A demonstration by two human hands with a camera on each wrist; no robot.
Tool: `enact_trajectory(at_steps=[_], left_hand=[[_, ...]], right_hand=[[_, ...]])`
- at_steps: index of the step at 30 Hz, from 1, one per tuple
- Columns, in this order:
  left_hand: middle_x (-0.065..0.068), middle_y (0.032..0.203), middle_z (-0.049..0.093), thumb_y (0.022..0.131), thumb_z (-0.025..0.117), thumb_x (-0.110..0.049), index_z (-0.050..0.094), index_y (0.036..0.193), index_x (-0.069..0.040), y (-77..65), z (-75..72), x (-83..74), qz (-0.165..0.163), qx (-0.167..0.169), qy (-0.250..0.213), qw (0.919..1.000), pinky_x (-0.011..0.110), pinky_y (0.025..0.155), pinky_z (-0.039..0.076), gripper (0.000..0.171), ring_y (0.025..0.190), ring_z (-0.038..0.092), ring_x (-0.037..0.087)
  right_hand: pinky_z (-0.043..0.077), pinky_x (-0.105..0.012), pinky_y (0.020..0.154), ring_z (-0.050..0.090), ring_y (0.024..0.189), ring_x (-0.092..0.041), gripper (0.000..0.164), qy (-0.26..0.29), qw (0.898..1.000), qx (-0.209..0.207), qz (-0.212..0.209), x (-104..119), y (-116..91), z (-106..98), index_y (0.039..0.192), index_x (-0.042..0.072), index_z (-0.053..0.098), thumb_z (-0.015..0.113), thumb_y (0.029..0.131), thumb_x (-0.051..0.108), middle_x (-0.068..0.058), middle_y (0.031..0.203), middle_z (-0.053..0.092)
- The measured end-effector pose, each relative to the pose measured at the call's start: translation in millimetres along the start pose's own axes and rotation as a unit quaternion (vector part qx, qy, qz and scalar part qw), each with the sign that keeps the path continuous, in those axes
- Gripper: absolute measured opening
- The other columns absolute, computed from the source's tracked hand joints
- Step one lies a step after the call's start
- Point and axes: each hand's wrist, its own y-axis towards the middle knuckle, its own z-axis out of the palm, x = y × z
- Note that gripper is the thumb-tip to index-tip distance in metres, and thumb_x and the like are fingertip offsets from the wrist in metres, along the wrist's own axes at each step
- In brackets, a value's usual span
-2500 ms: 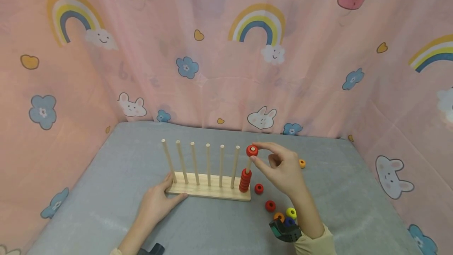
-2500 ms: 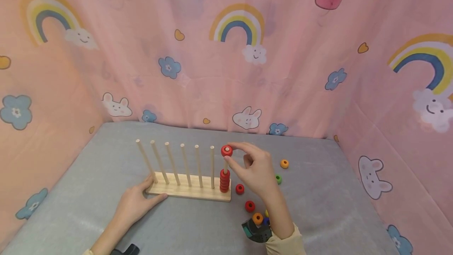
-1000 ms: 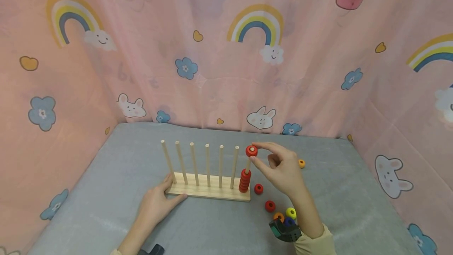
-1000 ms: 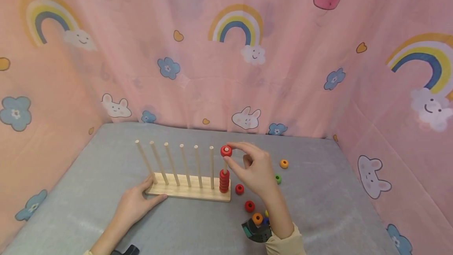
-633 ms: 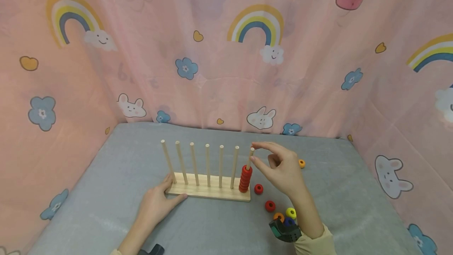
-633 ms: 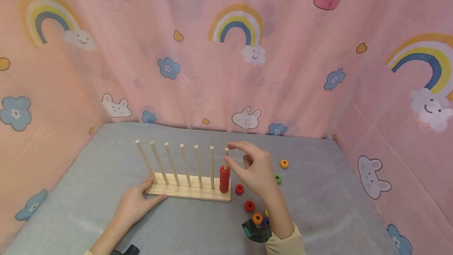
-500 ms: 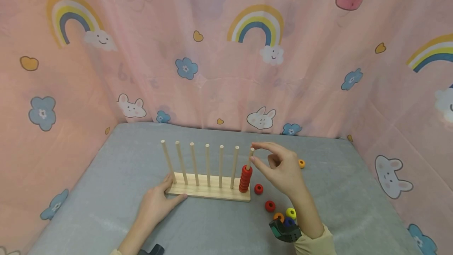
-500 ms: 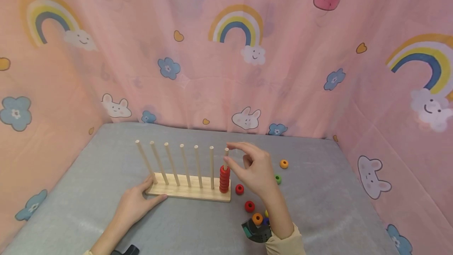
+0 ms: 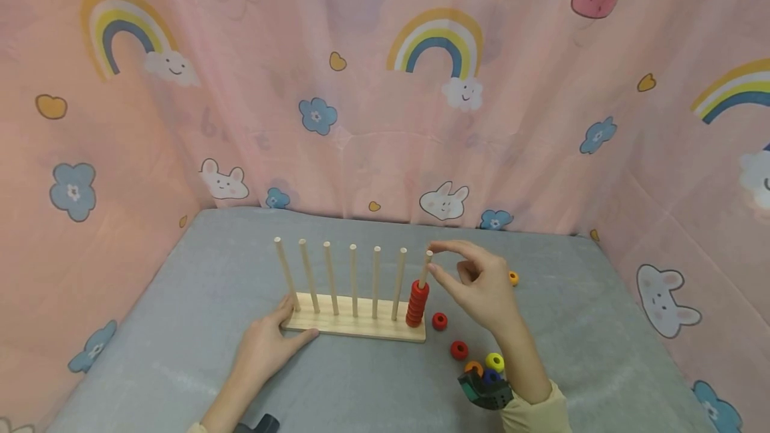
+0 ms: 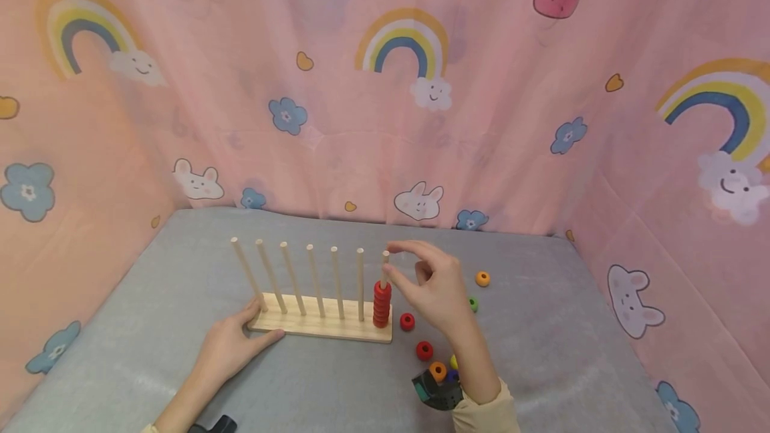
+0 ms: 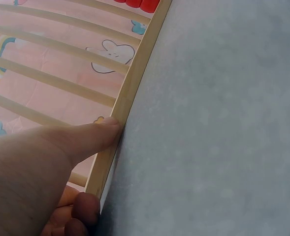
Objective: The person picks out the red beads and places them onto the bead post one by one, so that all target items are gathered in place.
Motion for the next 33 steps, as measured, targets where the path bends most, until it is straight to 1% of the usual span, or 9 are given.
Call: enact_trajectory(at_steps=[8,20,22,24,26,27,30,31,33], left_hand=[[0.02,0.154,0.054,0.085,0.089,-0.047,0.058,0.148,0.004,-1.1,-0.6,-1.4,-0.002,0.005,-0.004,1.0,0.061,0.104,0.053,0.087,0.137,0.056,0.045],[0.019,0.156,0.052,0.086,0.087,-0.05,0.055,0.149,0.004,0.7,-1.8,-0.5,-0.008,0.013,-0.004,0.9999,0.061,0.102,0.054,0.089,0.137,0.056,0.046],[0.019,0.156,0.052,0.086,0.087,-0.051,0.055,0.149,0.004,0.9,-2.6,-0.3,-0.009,0.014,-0.003,0.9999,0.061,0.102,0.054,0.09,0.137,0.056,0.046],[0.019,0.156,0.052,0.086,0.087,-0.051,0.055,0.149,0.004,0.9,-3.2,0.0,-0.009,0.014,-0.002,0.9999,0.061,0.101,0.054,0.09,0.136,0.056,0.046],[0.02,0.156,0.052,0.086,0.087,-0.051,0.055,0.149,0.005,0.8,-3.7,-0.1,-0.008,0.015,-0.003,0.9999,0.061,0.101,0.054,0.09,0.136,0.056,0.046],[0.02,0.156,0.052,0.086,0.087,-0.051,0.055,0.149,0.004,0.7,-3.8,-0.3,-0.007,0.014,-0.002,0.9999,0.061,0.101,0.054,0.09,0.136,0.056,0.046],[0.02,0.155,0.052,0.086,0.087,-0.05,0.056,0.149,0.005,0.5,-3.4,-0.8,-0.004,0.011,0.0,0.9999,0.061,0.102,0.054,0.089,0.136,0.056,0.046],[0.02,0.155,0.053,0.086,0.087,-0.05,0.056,0.149,0.005,0.4,-3.1,-0.9,-0.004,0.01,0.001,0.9999,0.061,0.102,0.053,0.089,0.136,0.056,0.046],[0.021,0.155,0.053,0.086,0.087,-0.05,0.057,0.148,0.005,0.1,-2.3,-1.3,-0.002,0.008,0.003,1.0,0.061,0.102,0.053,0.088,0.136,0.056,0.046]], right_hand=[[0.021,-0.022,0.037,0.023,0.041,0.0,0.03,0.013,1.0,-0.003,0.005,-12,-2,-8,0.119,0.011,0.08,0.083,0.091,0.001,-0.003,0.103,0.079],[0.024,-0.025,0.036,0.023,0.04,0.001,0.024,-0.009,0.996,0.018,0.086,-56,-27,-31,0.118,0.008,0.079,0.081,0.094,0.004,-0.013,0.103,0.078],[0.025,-0.026,0.036,0.024,0.039,-0.002,0.021,-0.011,0.993,0.026,0.117,-67,-34,-32,0.117,0.009,0.079,0.08,0.095,0.008,-0.012,0.102,0.078],[0.025,-0.026,0.036,0.024,0.039,-0.003,0.02,-0.01,0.988,0.036,0.151,-80,-41,-30,0.118,0.009,0.079,0.079,0.097,0.013,-0.013,0.091,0.077],[0.027,-0.026,0.037,0.026,0.039,-0.004,0.023,-0.008,0.982,0.051,0.184,-92,-48,-27,0.119,0.009,0.079,0.078,0.099,0.018,-0.011,0.09,0.077],[0.027,-0.026,0.037,0.027,0.039,-0.004,0.025,-0.003,0.978,0.059,0.202,-98,-51,-25,0.121,0.009,0.078,0.078,0.099,0.021,-0.01,0.082,0.073],[0.029,-0.026,0.039,0.03,0.04,-0.005,0.032,0.017,0.969,0.08,0.232,-114,-60,-18,0.125,0.007,0.077,0.078,0.099,0.026,-0.008,0.089,0.075],[0.03,-0.026,0.039,0.031,0.041,-0.006,0.033,0.027,0.968,0.087,0.235,-118,-63,-16,0.125,0.006,0.077,0.079,0.099,0.026,-0.009,0.098,0.078],[0.03,-0.025,0.04,0.032,0.041,-0.005,0.033,0.045,0.965,0.101,0.238,-126,-67,-13,0.125,0.006,0.077,0.08,0.098,0.025,-0.012,0.102,0.079]])
